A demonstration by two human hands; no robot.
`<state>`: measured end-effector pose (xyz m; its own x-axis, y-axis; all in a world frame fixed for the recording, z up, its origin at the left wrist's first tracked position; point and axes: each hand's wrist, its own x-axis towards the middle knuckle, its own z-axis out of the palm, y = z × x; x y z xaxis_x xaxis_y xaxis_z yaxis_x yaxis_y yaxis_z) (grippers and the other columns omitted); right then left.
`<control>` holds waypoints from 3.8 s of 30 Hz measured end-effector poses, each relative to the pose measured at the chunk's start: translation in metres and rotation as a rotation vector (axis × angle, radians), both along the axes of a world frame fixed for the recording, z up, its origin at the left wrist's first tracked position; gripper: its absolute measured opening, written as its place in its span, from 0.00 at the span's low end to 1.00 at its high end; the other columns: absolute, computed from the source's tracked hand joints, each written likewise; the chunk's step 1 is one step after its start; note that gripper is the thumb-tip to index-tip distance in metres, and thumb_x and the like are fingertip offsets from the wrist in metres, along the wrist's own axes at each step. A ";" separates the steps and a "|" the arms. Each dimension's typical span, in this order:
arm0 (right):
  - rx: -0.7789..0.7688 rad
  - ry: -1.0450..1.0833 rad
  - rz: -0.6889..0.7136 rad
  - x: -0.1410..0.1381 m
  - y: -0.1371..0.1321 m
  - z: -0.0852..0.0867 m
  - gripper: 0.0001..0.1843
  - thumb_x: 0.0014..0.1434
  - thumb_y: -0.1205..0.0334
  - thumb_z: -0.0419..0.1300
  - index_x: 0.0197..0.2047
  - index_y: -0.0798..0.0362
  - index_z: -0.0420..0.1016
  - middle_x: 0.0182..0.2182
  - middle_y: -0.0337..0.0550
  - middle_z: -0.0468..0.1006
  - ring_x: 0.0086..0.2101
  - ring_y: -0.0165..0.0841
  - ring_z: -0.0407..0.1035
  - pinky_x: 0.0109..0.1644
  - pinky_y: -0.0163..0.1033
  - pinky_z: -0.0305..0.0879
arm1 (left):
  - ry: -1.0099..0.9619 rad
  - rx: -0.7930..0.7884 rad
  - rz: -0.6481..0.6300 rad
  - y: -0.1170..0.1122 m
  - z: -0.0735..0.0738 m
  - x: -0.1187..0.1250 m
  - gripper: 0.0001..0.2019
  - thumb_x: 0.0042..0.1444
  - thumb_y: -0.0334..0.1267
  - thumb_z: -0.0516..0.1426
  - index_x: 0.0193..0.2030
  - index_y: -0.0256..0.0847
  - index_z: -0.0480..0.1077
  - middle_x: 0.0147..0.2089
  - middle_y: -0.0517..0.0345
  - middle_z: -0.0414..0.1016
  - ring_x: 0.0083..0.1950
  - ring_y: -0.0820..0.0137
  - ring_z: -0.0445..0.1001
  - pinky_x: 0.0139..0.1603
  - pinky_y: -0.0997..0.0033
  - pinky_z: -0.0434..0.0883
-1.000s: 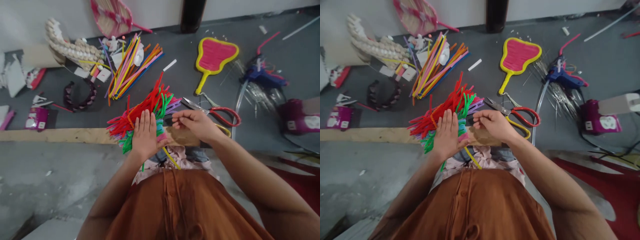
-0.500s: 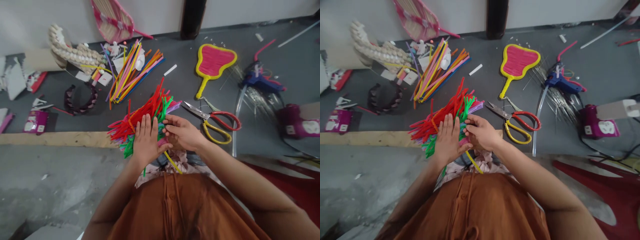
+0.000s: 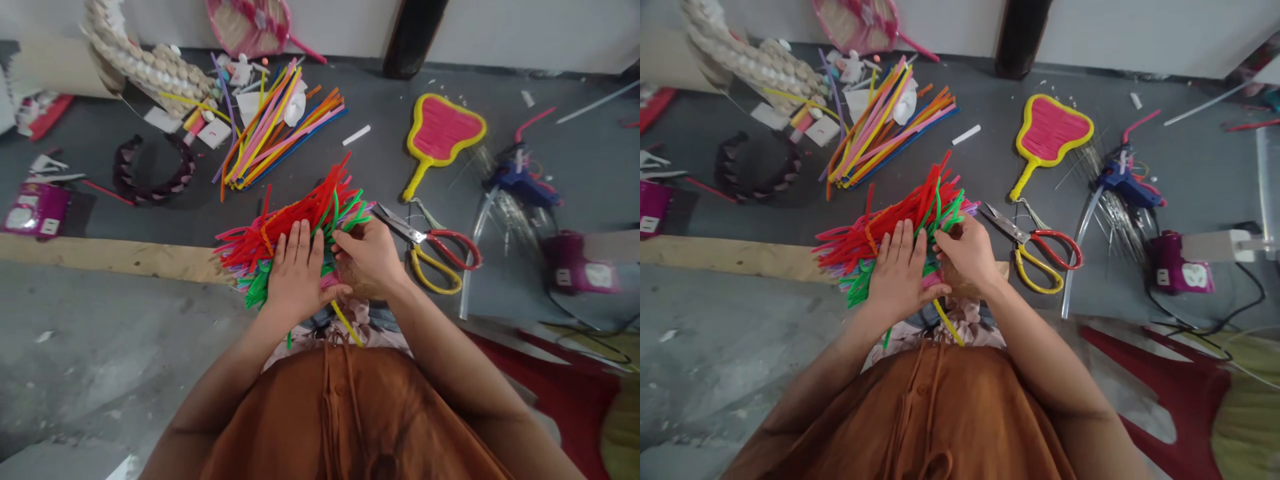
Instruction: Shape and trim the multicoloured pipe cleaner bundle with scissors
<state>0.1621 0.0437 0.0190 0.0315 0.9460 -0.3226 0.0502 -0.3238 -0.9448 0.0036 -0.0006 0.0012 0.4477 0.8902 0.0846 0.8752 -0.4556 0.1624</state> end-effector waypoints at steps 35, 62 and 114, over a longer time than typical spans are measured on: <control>0.567 -1.039 0.712 0.038 0.023 0.006 0.17 0.64 0.68 0.54 0.54 0.54 0.76 0.48 0.53 0.78 0.50 0.48 0.62 0.49 0.49 0.54 | 0.004 -0.008 -0.007 0.002 -0.001 -0.005 0.53 0.56 0.70 0.50 0.73 0.24 0.49 0.75 0.21 0.41 0.77 0.41 0.40 0.72 0.40 0.45; 0.614 -1.123 0.919 0.028 0.040 0.017 0.11 0.61 0.71 0.57 0.42 0.55 0.80 0.35 0.51 0.82 0.39 0.42 0.72 0.43 0.46 0.58 | 0.034 0.034 -0.030 0.003 -0.002 -0.009 0.48 0.59 0.66 0.50 0.72 0.25 0.53 0.75 0.22 0.42 0.76 0.39 0.42 0.71 0.37 0.49; 0.174 -0.225 0.062 0.014 -0.008 -0.010 0.10 0.53 0.54 0.65 0.34 0.52 0.75 0.29 0.40 0.78 0.31 0.33 0.73 0.37 0.39 0.70 | -0.102 -0.111 0.067 -0.002 0.008 0.007 0.42 0.52 0.62 0.62 0.69 0.42 0.63 0.78 0.38 0.42 0.77 0.41 0.41 0.74 0.39 0.45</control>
